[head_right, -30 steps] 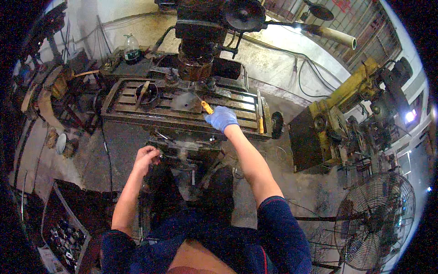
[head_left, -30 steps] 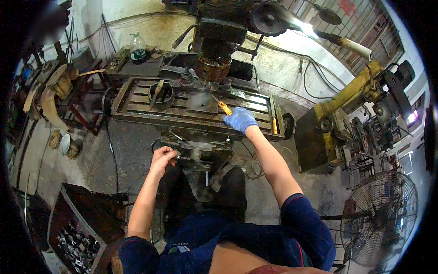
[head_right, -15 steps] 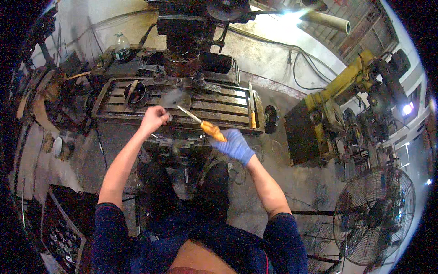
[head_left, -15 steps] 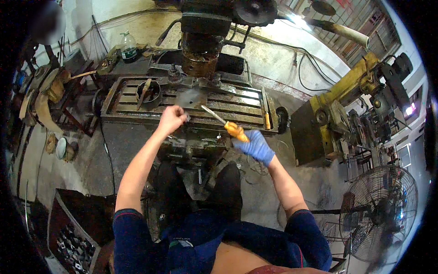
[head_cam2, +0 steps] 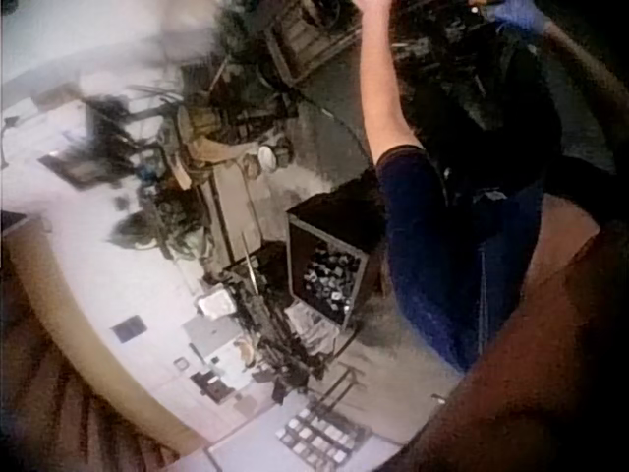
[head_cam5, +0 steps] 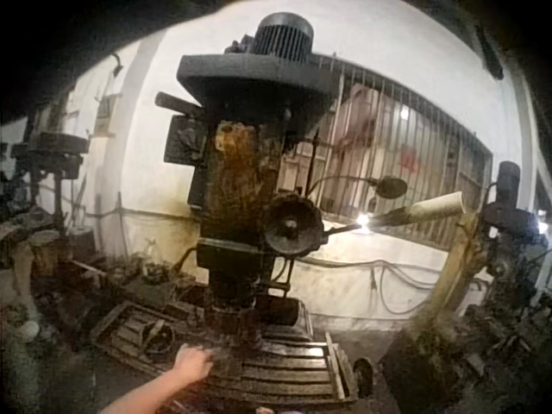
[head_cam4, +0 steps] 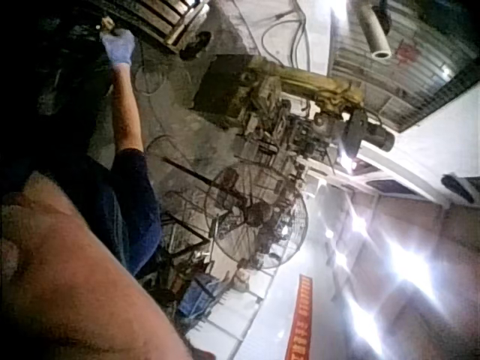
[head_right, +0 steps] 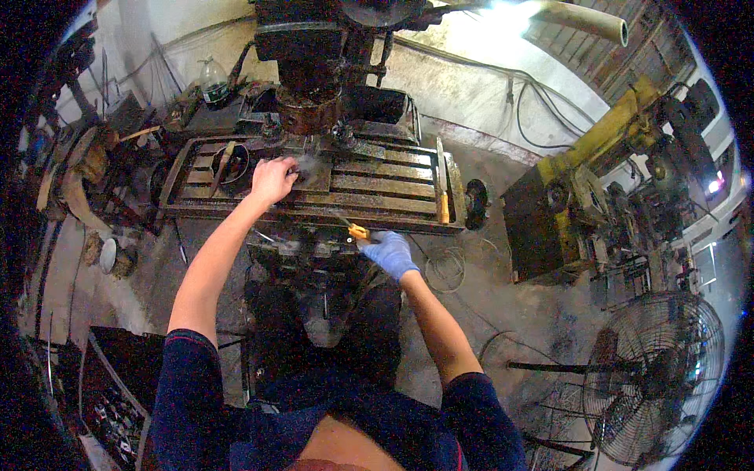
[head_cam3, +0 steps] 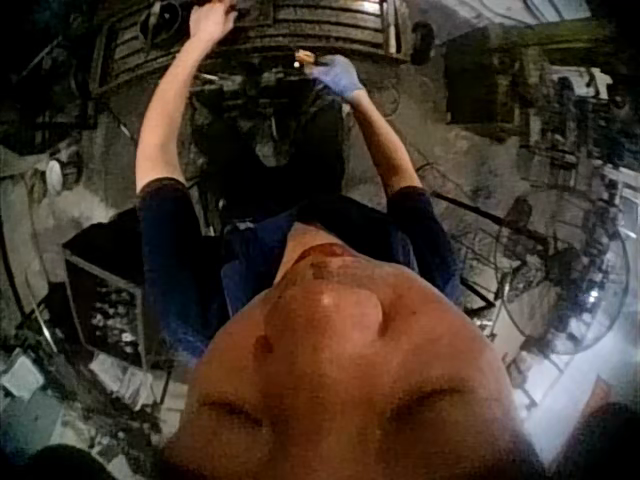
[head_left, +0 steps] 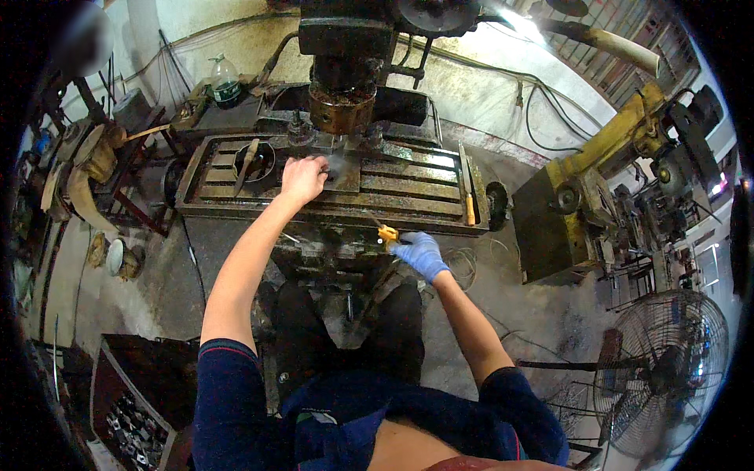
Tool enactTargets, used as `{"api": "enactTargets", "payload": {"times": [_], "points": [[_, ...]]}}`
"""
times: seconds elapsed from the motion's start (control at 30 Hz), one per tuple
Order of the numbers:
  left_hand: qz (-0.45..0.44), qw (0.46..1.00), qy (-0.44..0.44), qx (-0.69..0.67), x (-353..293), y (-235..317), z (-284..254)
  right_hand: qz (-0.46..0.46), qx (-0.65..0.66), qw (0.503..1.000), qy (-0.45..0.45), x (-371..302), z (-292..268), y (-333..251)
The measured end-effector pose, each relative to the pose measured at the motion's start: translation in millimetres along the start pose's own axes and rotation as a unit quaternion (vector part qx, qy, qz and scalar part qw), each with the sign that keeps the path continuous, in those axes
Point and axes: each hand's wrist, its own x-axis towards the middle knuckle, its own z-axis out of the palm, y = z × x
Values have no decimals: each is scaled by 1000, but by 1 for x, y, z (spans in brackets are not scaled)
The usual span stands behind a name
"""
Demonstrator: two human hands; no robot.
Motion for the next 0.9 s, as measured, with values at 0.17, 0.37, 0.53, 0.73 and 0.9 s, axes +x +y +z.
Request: {"api": "enactTargets", "payload": {"times": [0.17, 0.37, 0.53, 0.73, 0.9], "points": [[-2, 999, 27, -30, 20, 5, 15, -17, 21, 1000, 15, -33, -16, 21], [21, 995, 84, -54, 44, 2, 39, 36, 61, 997, 31, -61, -51, 52], [-72, 994, 77, -39, 38, 4, 41, 40, 124, 983, 128, -73, -109, 21], [-4, 995, 83, -48, 38, 3, 40, -58, 133, 976, 162, -51, -151, -13], [-3, 993, 97, -68, 45, -4, 54, -53, 122, 981, 143, -52, -139, -23]]}}
